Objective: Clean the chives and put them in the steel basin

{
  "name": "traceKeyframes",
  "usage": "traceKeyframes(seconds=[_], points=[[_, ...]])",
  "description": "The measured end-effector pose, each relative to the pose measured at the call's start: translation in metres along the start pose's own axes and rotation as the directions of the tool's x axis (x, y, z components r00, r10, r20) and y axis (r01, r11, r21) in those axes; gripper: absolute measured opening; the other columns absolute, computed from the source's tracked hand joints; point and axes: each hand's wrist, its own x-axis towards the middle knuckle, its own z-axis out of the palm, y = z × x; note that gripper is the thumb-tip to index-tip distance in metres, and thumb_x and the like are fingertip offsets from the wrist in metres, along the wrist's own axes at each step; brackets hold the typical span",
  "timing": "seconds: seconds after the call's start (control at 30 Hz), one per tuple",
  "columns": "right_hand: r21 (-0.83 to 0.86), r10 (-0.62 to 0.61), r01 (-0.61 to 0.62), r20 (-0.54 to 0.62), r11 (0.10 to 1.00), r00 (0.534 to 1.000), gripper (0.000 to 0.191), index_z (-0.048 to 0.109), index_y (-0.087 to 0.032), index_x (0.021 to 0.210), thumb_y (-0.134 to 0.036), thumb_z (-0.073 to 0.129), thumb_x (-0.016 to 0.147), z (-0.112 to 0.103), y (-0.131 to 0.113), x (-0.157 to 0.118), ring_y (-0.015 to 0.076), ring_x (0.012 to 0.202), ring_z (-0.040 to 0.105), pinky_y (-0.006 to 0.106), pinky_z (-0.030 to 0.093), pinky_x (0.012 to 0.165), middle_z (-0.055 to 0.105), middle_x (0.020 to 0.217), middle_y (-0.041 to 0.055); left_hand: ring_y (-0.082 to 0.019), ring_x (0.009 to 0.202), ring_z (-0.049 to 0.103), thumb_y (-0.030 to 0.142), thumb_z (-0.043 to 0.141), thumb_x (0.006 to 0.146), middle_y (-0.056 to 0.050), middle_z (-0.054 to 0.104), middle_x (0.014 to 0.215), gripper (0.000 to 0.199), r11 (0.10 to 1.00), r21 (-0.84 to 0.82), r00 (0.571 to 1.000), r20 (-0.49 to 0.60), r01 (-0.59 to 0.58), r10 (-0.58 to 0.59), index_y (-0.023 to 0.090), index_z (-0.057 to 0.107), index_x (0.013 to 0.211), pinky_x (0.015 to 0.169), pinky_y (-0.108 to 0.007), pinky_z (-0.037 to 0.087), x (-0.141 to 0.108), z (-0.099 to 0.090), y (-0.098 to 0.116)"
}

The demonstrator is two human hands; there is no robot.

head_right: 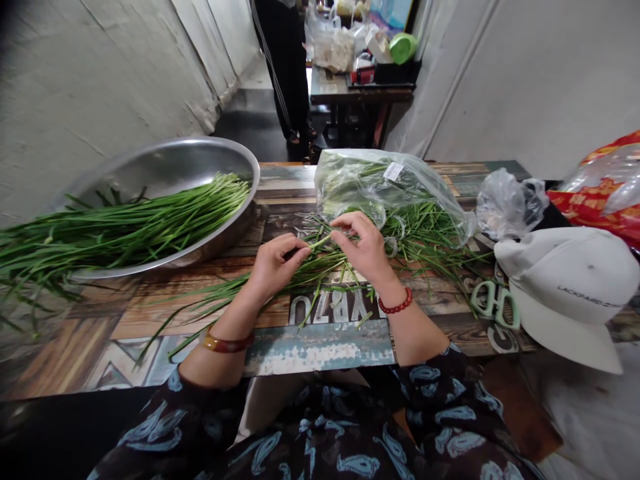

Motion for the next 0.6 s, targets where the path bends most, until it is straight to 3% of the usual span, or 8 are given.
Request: traceKeyframes(seconds=[0.07, 0.13, 0.27, 0.37, 0.43, 0.53, 0.6], points=[[-0.022, -0.075, 0.076, 0.073, 0.997, 0.995, 0.013, 0.067, -0.025, 0.087, -0.036, 0.062, 0.090, 0.003, -0.004, -0.001, 0.0198, 0.087, 0.063, 0.034, 0.050, 0.081, 0.070, 0.092, 0.0045, -0.013, 0.068, 0.059, 0.024, 0.060, 0.090, -0.002, 0.066, 0.072, 0.018, 0.998, -0.057, 1.000, 0.005, 0.007, -0.006, 0.016, 0.068, 0.075, 0.067, -0.025, 0.042, 0.001, -0.001, 0.000], [-0.024, -0.067, 0.070, 0.097, 0.997, 0.993, 0.014, 0.066, -0.025, 0.079, -0.033, 0.061, 0.090, 0.008, -0.005, -0.003, 0.0198, 0.084, 0.063, 0.035, 0.050, 0.080, 0.069, 0.084, 0.0035, -0.013, 0.067, 0.058, 0.025, 0.060, 0.090, -0.002, 0.067, 0.071, 0.020, 0.995, -0.098, 1.000, 0.004, 0.013, -0.012, 0.016, 0.068, 0.074, 0.067, -0.025, 0.043, 0.002, -0.001, 0.001], [0.125, 0.145, -0.150, 0.047, 0.981, 0.988, 0.018, 0.064, -0.023, 0.077, -0.036, 0.061, 0.089, 0.024, 0.000, -0.011, 0.0164, 0.073, 0.057, 0.030, 0.048, 0.071, 0.065, 0.078, 0.0015, -0.013, 0.067, 0.058, 0.026, 0.059, 0.091, -0.002, 0.067, 0.071, 0.021, 0.996, -0.092, 1.000, -0.008, 0.013, -0.014, 0.016, 0.067, 0.074, 0.068, -0.025, 0.044, 0.002, -0.001, 0.002], [0.344, 0.343, -0.333, 0.033, 0.878, 0.939, 0.021, 0.063, -0.022, 0.080, -0.041, 0.062, 0.087, 0.034, 0.008, -0.014, 0.0136, 0.068, 0.053, 0.027, 0.046, 0.066, 0.060, 0.074, -0.0008, -0.014, 0.070, 0.059, 0.025, 0.059, 0.091, -0.003, 0.066, 0.073, 0.019, 1.000, -0.023, 1.000, 0.008, -0.009, 0.009, 0.017, 0.069, 0.077, 0.068, -0.026, 0.043, 0.000, 0.002, 0.001], [0.418, 0.422, -0.383, -0.002, 0.824, 0.907, 0.025, 0.060, -0.021, 0.079, -0.044, 0.062, 0.087, 0.034, 0.014, -0.012, 0.0124, 0.064, 0.049, 0.025, 0.044, 0.062, 0.055, 0.071, -0.0018, -0.014, 0.071, 0.059, 0.024, 0.058, 0.091, -0.003, 0.065, 0.074, 0.018, 1.000, 0.007, 0.999, 0.027, -0.018, 0.018, 0.017, 0.070, 0.078, 0.068, -0.026, 0.043, -0.001, 0.004, -0.001], [0.410, 0.419, -0.336, -0.130, 0.848, 0.898, 0.029, 0.057, -0.021, 0.079, -0.048, 0.059, 0.090, 0.023, 0.019, -0.007, 0.0119, 0.062, 0.047, 0.025, 0.043, 0.060, 0.051, 0.068, -0.0026, -0.014, 0.070, 0.058, 0.025, 0.058, 0.091, -0.003, 0.064, 0.073, 0.020, 1.000, 0.012, 1.000, 0.014, -0.019, 0.019, 0.017, 0.070, 0.078, 0.067, -0.026, 0.042, -0.001, 0.004, -0.002], [0.306, 0.309, -0.242, -0.192, 0.921, 0.932, 0.031, 0.058, -0.021, 0.079, -0.048, 0.054, 0.094, 0.014, 0.017, -0.004, 0.0128, 0.066, 0.051, 0.026, 0.046, 0.065, 0.054, 0.070, -0.0016, -0.014, 0.070, 0.058, 0.025, 0.058, 0.091, -0.002, 0.063, 0.072, 0.020, 1.000, -0.002, 1.000, -0.001, -0.012, 0.012, 0.016, 0.069, 0.077, 0.067, -0.025, 0.042, 0.000, 0.003, -0.001]])
